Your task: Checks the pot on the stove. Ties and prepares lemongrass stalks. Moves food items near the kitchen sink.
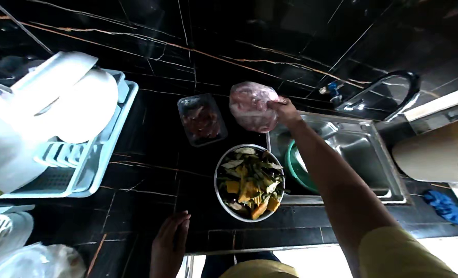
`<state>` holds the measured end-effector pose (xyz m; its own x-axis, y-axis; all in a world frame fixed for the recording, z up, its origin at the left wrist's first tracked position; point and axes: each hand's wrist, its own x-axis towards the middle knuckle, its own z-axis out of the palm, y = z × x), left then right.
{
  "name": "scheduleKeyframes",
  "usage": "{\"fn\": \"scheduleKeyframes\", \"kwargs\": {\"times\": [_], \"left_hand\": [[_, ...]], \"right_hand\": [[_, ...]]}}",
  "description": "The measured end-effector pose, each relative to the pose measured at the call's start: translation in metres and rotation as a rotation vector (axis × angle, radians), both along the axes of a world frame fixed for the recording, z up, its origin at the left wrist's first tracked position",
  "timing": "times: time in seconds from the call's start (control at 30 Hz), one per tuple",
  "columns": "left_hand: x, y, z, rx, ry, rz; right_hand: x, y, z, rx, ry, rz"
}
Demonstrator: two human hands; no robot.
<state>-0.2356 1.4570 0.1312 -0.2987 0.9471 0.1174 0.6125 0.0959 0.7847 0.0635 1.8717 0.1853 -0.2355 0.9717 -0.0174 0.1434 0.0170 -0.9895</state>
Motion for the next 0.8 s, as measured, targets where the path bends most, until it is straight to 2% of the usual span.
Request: {"fn": "scheduleKeyframes", "kwargs": {"times": [0.33, 0.57, 0.67, 0.8], "left_hand": [[0.056, -0.040, 0.014, -0.001, 0.020, 0.125], [0.091, -0.069, 0.017, 0.029, 0.065, 0.225], [0.102, -0.080, 0.016, 0.030, 0.042, 0.273], [0.113, -0.089, 0.013, 0.048, 0.018, 0.332]], "right_hand": [[-0.005, -0.023, 0.013, -0.159, 0.389, 0.126], [-0.008, -0.017, 0.013, -0.214, 0.480, 0.079], [-0.008, -0.015, 0.021, -0.169, 0.377, 0.011], [-0.015, -0.003, 0.027, 0.108, -0.125, -0.058]]}}
